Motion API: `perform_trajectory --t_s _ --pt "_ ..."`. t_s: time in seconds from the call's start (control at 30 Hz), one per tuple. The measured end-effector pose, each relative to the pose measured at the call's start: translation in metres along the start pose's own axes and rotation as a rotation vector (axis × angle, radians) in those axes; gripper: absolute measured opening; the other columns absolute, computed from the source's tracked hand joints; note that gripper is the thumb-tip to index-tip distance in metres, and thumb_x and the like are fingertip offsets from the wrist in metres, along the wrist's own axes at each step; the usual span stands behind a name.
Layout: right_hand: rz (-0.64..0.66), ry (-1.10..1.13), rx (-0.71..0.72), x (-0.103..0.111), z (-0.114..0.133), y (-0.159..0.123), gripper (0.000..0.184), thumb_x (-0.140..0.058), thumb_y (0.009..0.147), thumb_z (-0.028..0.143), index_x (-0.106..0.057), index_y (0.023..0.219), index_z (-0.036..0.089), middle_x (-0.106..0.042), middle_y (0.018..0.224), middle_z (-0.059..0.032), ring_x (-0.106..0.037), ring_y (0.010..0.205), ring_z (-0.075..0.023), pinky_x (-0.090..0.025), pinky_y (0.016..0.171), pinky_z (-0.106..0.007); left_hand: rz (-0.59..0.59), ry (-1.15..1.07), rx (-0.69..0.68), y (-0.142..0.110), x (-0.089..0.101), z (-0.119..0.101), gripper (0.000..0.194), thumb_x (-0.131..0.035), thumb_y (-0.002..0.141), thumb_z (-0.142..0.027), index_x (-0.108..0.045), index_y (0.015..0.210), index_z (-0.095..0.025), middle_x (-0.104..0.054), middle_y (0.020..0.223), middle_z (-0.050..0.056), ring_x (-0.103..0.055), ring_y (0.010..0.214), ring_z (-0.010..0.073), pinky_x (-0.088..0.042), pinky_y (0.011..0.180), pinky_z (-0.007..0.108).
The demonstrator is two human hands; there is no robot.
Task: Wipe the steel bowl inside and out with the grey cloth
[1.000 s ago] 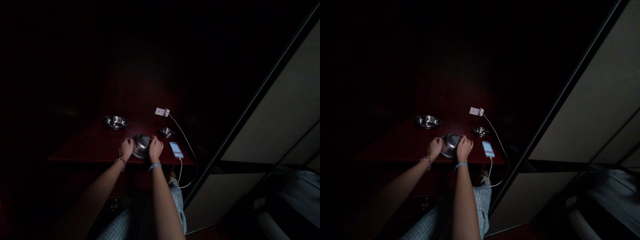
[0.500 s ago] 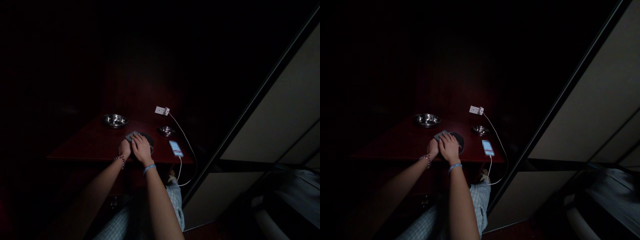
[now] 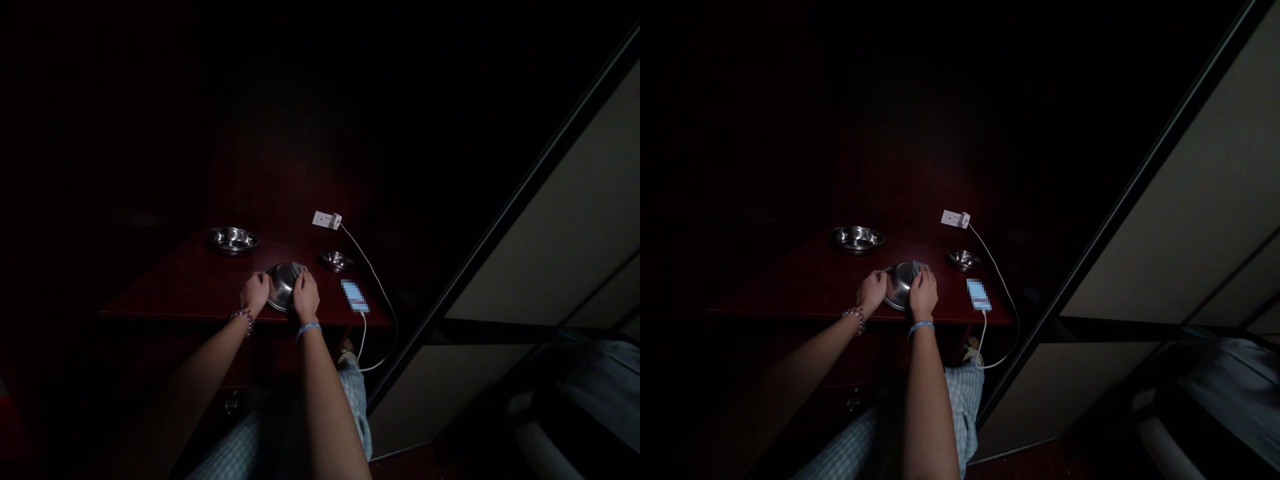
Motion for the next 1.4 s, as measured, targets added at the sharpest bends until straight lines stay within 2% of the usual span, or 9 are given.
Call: perform_trajectory --t_s 0.17,0.27,0.37,0.57,0.77,0.87,1.1,1.23,1.4 --pt "0.028 0.054 -0.207 0.002 -0.024 -0.001 0.052 -0.028 0.100 0.038 -0.050 0.143 0.019 -0.051 0.146 -0.0111 -0.051 0.131 -0.0259 -0.038 0.109 -0.044 -0.011 0.002 -0.009 0.001 0.000 0.001 0.043 -0.033 0.097 -0.039 -0.066 0.117 -0.019 -0.073 0.112 0.016 -0.069 0.103 0.0300 -0.050 0.083 0.036" --pt "0.095 0.032 -0.369 0.000 -0.039 -0.005 0.056 -0.025 0.100 0.043 -0.044 0.147 0.019 -0.059 0.137 -0.0144 -0.060 0.121 -0.0291 -0.043 0.104 -0.047 -0.015 0.007 -0.017 0.003 0.000 0.001 0.043 -0.034 0.097 -0.038 -0.066 0.117 -0.018 -0.074 0.111 0.016 -0.070 0.102 0.0303 -0.050 0.081 0.036" --pt "0.127 -0.029 -0.439 -0.001 -0.045 -0.007 0.058 -0.026 0.100 0.047 -0.044 0.146 0.017 -0.065 0.125 -0.0169 -0.064 0.114 -0.0312 -0.046 0.099 -0.047 -0.010 0.011 -0.011 0.003 0.000 0.002 0.044 -0.033 0.097 -0.038 -0.066 0.118 -0.018 -0.073 0.111 0.017 -0.070 0.101 0.0320 -0.050 0.080 0.037" --pt "0.114 -0.075 -0.411 -0.007 -0.052 -0.004 0.055 -0.035 0.096 0.044 -0.046 0.142 0.016 -0.067 0.120 -0.0164 -0.067 0.107 -0.0303 -0.049 0.092 -0.043 -0.024 -0.023 -0.021 0.003 0.001 0.001 0.044 -0.033 0.097 -0.038 -0.067 0.117 -0.018 -0.073 0.112 0.018 -0.069 0.102 0.0322 -0.050 0.081 0.037" --pt "0.038 0.092 -0.291 -0.014 -0.060 0.004 0.048 -0.042 0.093 0.040 -0.054 0.134 0.020 -0.071 0.106 -0.0130 -0.070 0.093 -0.0279 -0.051 0.085 -0.041 -0.067 -0.093 -0.012 0.008 0.001 0.008 0.041 -0.034 0.097 -0.032 -0.068 0.115 -0.018 -0.074 0.109 0.017 -0.070 0.099 0.0299 -0.050 0.079 0.035" --pt "0.028 0.124 -0.286 -0.013 -0.060 0.004 0.045 -0.043 0.093 0.040 -0.056 0.132 0.020 -0.071 0.102 -0.0120 -0.070 0.090 -0.0276 -0.051 0.084 -0.041 -0.091 -0.158 -0.029 0.011 0.001 0.010 0.039 -0.036 0.096 -0.031 -0.068 0.113 -0.019 -0.075 0.106 0.014 -0.070 0.096 0.0275 -0.050 0.077 0.033" --pt "0.047 0.001 -0.417 -0.002 -0.050 -0.005 0.047 -0.038 0.095 0.038 -0.055 0.135 0.020 -0.071 0.112 -0.0129 -0.069 0.100 -0.0296 -0.050 0.092 -0.044 -0.125 -0.236 -0.023 0.016 0.000 0.015 0.037 -0.036 0.095 -0.030 -0.070 0.105 -0.019 -0.075 0.097 0.012 -0.070 0.087 0.0245 -0.050 0.073 0.030" --pt "0.056 0.021 -0.404 -0.003 -0.044 -0.005 0.048 -0.037 0.096 0.036 -0.052 0.138 0.020 -0.068 0.119 -0.0130 -0.067 0.107 -0.0290 -0.049 0.095 -0.043 -0.145 -0.226 -0.023 0.015 0.002 0.014 0.035 -0.037 0.094 -0.030 -0.069 0.102 -0.019 -0.075 0.092 0.012 -0.069 0.083 0.0241 -0.049 0.070 0.030" --pt "-0.015 0.061 -0.348 -0.002 -0.040 -0.004 0.050 -0.040 0.094 0.035 -0.050 0.139 0.016 -0.064 0.128 -0.0155 -0.064 0.114 -0.0297 -0.047 0.099 -0.043 -0.125 -0.203 -0.042 0.014 0.001 0.011 0.033 -0.038 0.093 -0.031 -0.068 0.098 -0.020 -0.075 0.093 0.013 -0.069 0.083 0.0252 -0.047 0.068 0.030"
Point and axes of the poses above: each hand's wrist, its own y-axis towards the middle knuckle, its own x-axis out of the back of the hand, z = x × y, the point moved 10 cm from there along y, towards the middle knuckle
